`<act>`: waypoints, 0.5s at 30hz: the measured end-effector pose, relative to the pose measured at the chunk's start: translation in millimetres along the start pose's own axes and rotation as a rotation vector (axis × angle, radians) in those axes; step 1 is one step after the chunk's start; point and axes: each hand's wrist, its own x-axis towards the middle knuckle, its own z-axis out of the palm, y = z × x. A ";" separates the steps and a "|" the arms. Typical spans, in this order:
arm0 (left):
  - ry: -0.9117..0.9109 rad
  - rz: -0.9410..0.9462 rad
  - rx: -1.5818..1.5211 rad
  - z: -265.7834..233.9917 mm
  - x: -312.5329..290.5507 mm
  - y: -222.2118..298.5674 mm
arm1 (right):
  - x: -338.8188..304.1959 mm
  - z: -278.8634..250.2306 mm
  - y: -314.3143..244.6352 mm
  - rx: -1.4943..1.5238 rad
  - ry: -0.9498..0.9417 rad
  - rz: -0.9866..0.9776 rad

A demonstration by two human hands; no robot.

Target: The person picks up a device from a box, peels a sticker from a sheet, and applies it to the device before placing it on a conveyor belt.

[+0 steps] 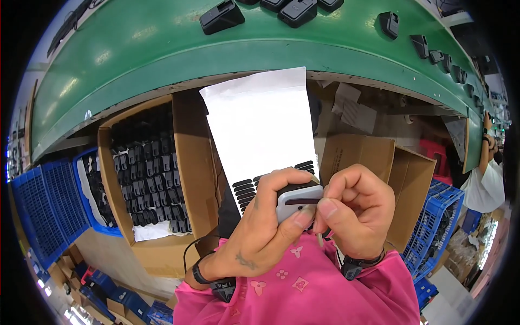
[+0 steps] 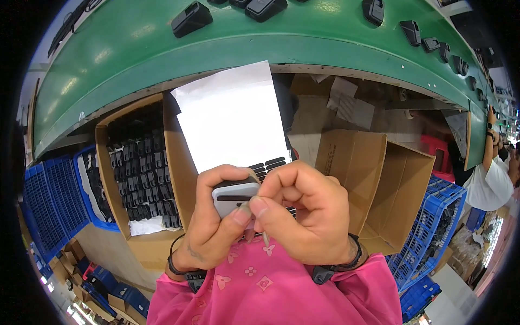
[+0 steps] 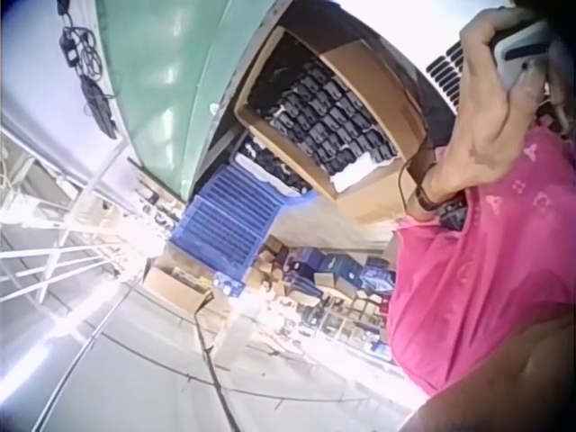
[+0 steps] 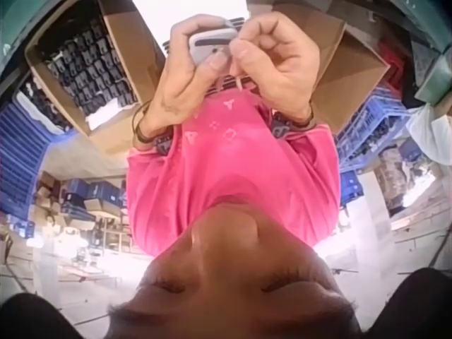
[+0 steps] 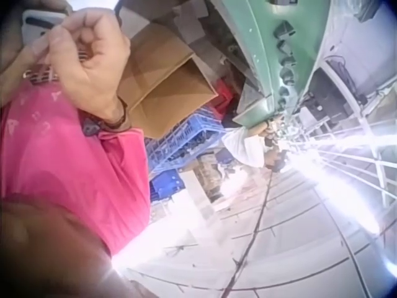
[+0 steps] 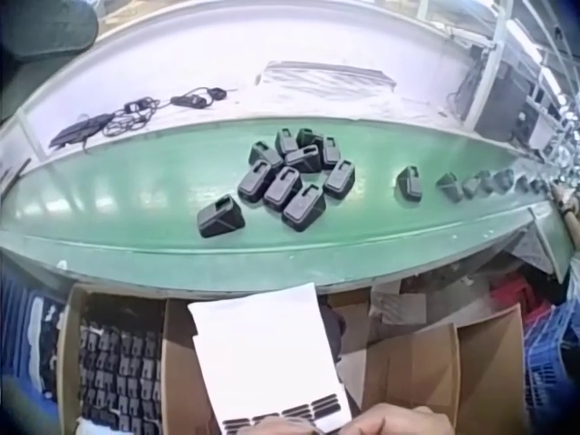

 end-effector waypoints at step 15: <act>0.009 0.108 0.112 0.1 1.4 -5.4 | -0.3 -0.9 1.6 0.019 0.003 0.000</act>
